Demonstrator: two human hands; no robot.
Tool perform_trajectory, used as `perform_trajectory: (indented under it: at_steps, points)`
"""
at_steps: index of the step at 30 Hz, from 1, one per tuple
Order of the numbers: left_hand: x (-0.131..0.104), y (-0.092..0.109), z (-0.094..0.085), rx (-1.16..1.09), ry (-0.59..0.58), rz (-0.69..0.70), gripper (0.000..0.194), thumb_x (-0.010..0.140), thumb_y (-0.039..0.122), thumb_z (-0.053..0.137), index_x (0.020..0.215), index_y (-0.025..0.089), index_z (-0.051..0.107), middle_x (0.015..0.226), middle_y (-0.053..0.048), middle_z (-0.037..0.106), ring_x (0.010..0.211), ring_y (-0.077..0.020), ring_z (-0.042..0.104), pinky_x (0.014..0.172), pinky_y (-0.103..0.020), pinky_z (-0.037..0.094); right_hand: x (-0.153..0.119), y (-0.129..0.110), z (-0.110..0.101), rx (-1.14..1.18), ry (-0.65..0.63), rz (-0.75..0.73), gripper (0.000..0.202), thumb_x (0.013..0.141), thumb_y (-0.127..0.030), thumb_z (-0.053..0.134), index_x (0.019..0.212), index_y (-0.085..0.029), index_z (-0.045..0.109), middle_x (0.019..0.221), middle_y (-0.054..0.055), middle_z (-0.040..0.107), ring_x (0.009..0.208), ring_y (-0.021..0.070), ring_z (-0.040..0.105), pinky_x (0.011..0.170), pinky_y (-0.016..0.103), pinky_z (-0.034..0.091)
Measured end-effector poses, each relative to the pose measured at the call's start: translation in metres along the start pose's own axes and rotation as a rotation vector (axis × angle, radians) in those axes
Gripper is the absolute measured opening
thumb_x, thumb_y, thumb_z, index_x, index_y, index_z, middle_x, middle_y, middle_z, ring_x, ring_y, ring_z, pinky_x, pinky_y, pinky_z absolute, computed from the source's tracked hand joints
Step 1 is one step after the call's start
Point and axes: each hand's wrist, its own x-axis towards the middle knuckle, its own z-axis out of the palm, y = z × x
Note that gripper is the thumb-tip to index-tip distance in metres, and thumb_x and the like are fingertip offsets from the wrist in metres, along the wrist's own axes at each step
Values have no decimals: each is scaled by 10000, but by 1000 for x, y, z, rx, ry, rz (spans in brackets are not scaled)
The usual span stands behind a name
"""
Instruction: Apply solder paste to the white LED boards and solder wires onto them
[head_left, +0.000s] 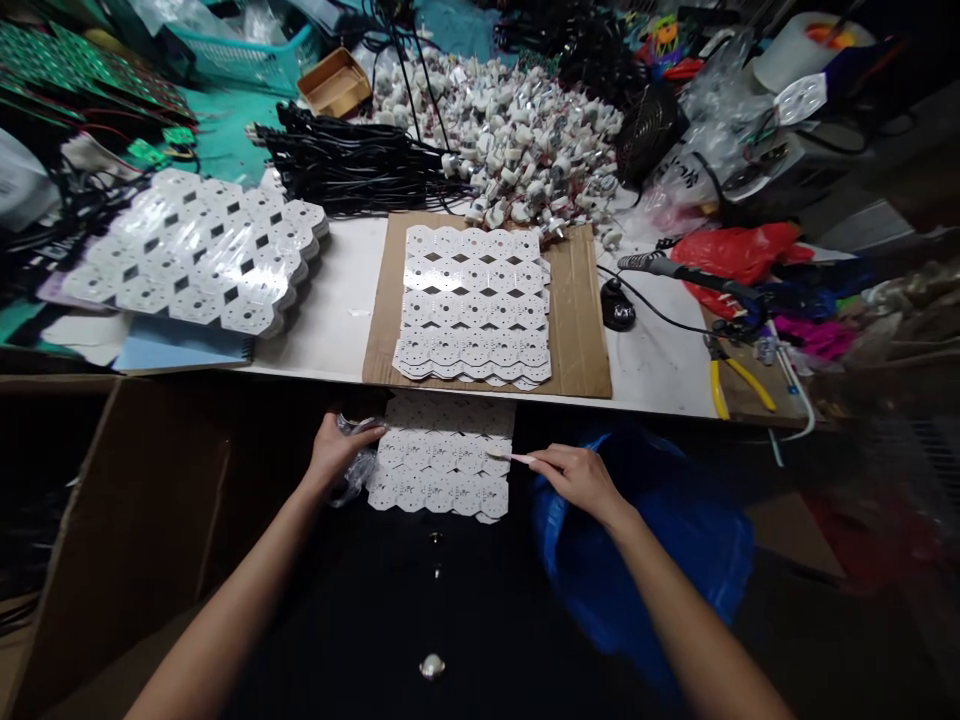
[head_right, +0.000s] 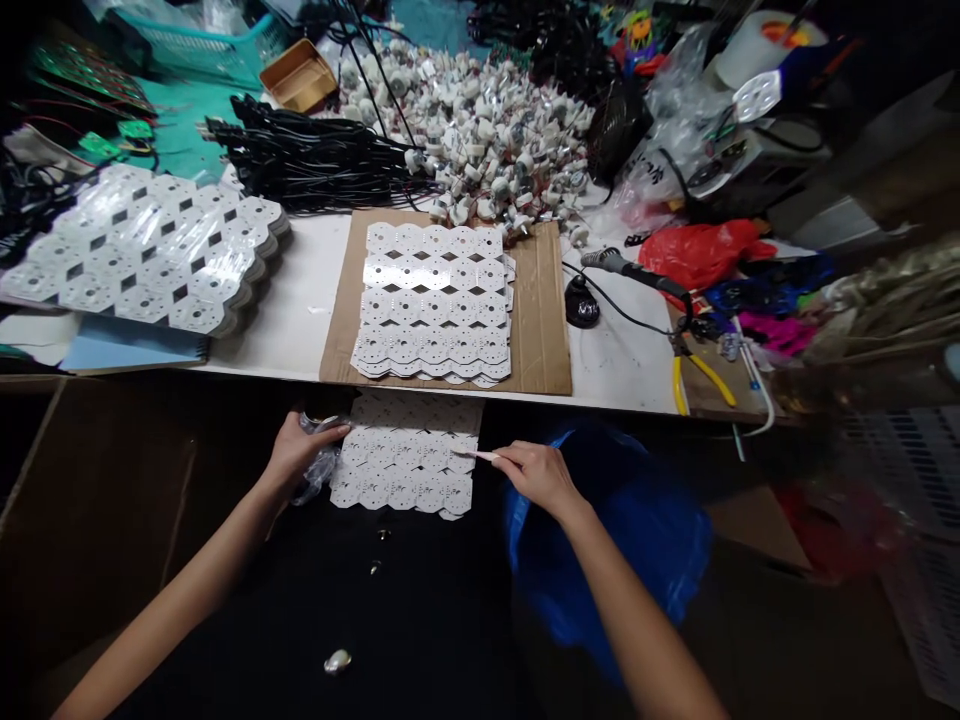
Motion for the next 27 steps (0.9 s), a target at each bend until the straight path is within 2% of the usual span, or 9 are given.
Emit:
perform_trajectory:
  at_steps: [8, 13, 15, 19, 23, 25, 27]
  points:
    - [0, -5, -1, -15, 1, -18, 740, 502, 403, 909, 1131, 178, 591, 1070, -87, 684, 1055, -280, 654, 960, -440, 502, -12, -9, -4, 53, -187, -94, 329, 1013, -418, 482, 1106, -293, 772, 854, 24, 741, 751, 151, 669, 631, 239, 382]
    - [1, -10, -2, -17, 5, -7, 743, 490, 394, 914, 1124, 180, 590, 1029, -79, 686, 1020, -274, 664, 933, -423, 514, -15, -18, -9, 6, -313, -155, 295, 1001, -349, 508, 994, -263, 790, 825, 17, 740, 712, 147, 653, 628, 242, 367]
    - [2, -11, -2, -18, 5, -7, 742, 495, 391, 911, 1128, 181, 587, 1036, -80, 686, 1015, -272, 664, 934, -425, 511, -12, -24, -8, 32, -314, -176, 292, 1005, -347, 507, 993, -261, 786, 842, 14, 745, 723, 142, 655, 640, 236, 374]
    - [1, -8, -1, -46, 8, -11, 738, 475, 377, 919, 1110, 179, 598, 1019, -77, 690, 1001, -267, 667, 926, -416, 514, 0, -42, 2, 17, -228, -150, 311, 1026, -331, 469, 1036, -248, 769, 919, 27, 755, 826, 154, 672, 651, 232, 365]
    - [0, -6, -1, -41, 19, -20, 713, 481, 360, 919, 1095, 171, 609, 1002, -68, 692, 955, -245, 669, 897, -395, 513, 8, -57, 9, -61, -318, -176, 304, 1007, -340, 509, 908, -228, 773, 852, 25, 749, 758, 153, 655, 599, 241, 314]
    - [1, -7, 0, -33, 24, -20, 692, 489, 342, 918, 1085, 168, 614, 1003, -69, 693, 953, -242, 667, 906, -394, 505, 10, -62, 11, -37, -333, -211, 293, 1007, -343, 512, 927, -234, 772, 863, 24, 754, 766, 153, 657, 606, 239, 316]
    - [2, -9, 1, -63, 20, -5, 698, 480, 319, 924, 1088, 170, 615, 1016, -70, 694, 969, -241, 667, 925, -392, 498, 14, -68, 15, -13, -287, -229, 289, 1019, -341, 492, 1005, -239, 762, 914, 32, 759, 809, 159, 663, 629, 239, 328]
